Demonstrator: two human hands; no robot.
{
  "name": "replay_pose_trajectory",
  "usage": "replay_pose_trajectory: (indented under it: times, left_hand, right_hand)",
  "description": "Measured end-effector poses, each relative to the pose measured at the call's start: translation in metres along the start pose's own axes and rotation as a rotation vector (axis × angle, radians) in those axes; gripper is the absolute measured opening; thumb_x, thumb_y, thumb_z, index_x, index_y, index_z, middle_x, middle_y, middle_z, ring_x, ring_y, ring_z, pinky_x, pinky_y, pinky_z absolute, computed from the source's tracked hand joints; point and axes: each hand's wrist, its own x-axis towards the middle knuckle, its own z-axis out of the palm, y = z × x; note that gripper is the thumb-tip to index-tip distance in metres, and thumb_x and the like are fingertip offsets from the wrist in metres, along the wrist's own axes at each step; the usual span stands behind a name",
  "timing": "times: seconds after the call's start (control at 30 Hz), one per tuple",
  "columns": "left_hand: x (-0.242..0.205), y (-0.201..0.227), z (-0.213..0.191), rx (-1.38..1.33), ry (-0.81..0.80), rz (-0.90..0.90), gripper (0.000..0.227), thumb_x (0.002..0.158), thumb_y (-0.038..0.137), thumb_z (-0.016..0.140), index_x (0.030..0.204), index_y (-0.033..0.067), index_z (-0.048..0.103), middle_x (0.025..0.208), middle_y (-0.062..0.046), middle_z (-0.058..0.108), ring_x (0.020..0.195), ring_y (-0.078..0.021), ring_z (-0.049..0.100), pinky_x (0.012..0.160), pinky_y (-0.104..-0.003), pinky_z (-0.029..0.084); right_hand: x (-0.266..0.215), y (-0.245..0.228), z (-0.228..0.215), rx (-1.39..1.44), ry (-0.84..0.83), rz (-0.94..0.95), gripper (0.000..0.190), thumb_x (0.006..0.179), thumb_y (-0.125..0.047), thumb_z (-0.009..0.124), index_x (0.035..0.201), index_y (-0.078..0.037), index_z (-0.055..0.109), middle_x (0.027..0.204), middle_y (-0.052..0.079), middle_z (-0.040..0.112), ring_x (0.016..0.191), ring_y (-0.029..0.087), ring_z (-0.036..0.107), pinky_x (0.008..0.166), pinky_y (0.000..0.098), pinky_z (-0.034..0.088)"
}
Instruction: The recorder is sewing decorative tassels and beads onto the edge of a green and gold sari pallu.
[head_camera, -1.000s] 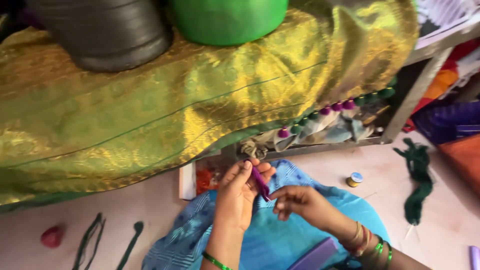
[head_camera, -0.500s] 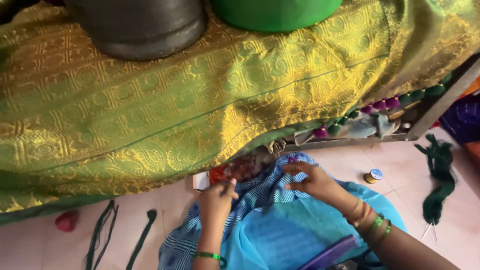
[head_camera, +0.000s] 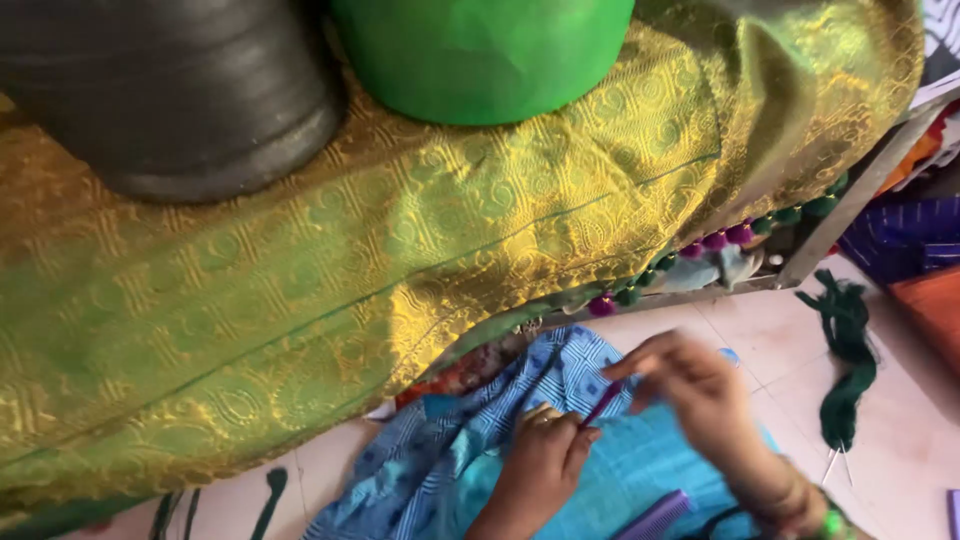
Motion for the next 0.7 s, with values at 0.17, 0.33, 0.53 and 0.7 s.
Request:
replay_pose_trajectory:
  times: [0.17, 0.33, 0.53, 0.7]
  left_hand:
    - [-0.008, 0.009, -0.003, 0.408, 0.006, 0.100, 0.021, 0.093, 0.022, 0.073, 0.080, 0.0079, 0.063, 0.079, -0.013, 0.067, 0.088, -0.0347, 0.064, 0.086, -0.051, 0.046]
    - [0.004, 0.062, -0.003, 0.014, 0.103, 0.109, 0.022, 0.090, 0.019, 0.076, 0.103, 0.0036, 0.068, 0.110, -0.013, 0.071, 0.107, -0.0356, 0.064, 0.094, -0.045, 0.049]
    - [-0.005, 0.070, 0.010, -0.104, 0.115, 0.114, 0.017, 0.092, 0.015, 0.075, 0.105, 0.0049, 0.073, 0.110, -0.009, 0.074, 0.109, -0.0290, 0.070, 0.098, -0.039, 0.054]
    - [-0.017, 0.073, -0.017, -0.005, 0.159, 0.144, 0.011, 0.093, 0.012, 0.069, 0.101, 0.0058, 0.074, 0.106, -0.008, 0.077, 0.103, -0.0276, 0.072, 0.093, -0.037, 0.055]
  right_hand:
    - [-0.007, -0.043, -0.039, -0.150, 0.345, -0.001, 0.009, 0.106, -0.005, 0.056, 0.107, 0.002, 0.061, 0.103, 0.018, 0.076, 0.082, 0.021, 0.071, 0.077, 0.0331, 0.058]
    - [-0.025, -0.020, -0.019, -0.312, -0.047, -0.118, 0.007, 0.088, -0.001, 0.070, 0.094, 0.000, 0.075, 0.107, 0.012, 0.075, 0.100, 0.020, 0.070, 0.085, 0.0312, 0.056]
    - [-0.045, -0.020, 0.005, -0.316, -0.051, -0.109, 0.010, 0.084, -0.002, 0.076, 0.094, -0.003, 0.077, 0.105, 0.008, 0.073, 0.100, 0.018, 0.070, 0.082, 0.0301, 0.057]
    - [-0.069, -0.001, 0.006, -0.344, -0.101, 0.150, 0.015, 0.082, -0.008, 0.078, 0.097, -0.005, 0.078, 0.093, 0.007, 0.077, 0.086, 0.018, 0.075, 0.076, 0.0305, 0.060]
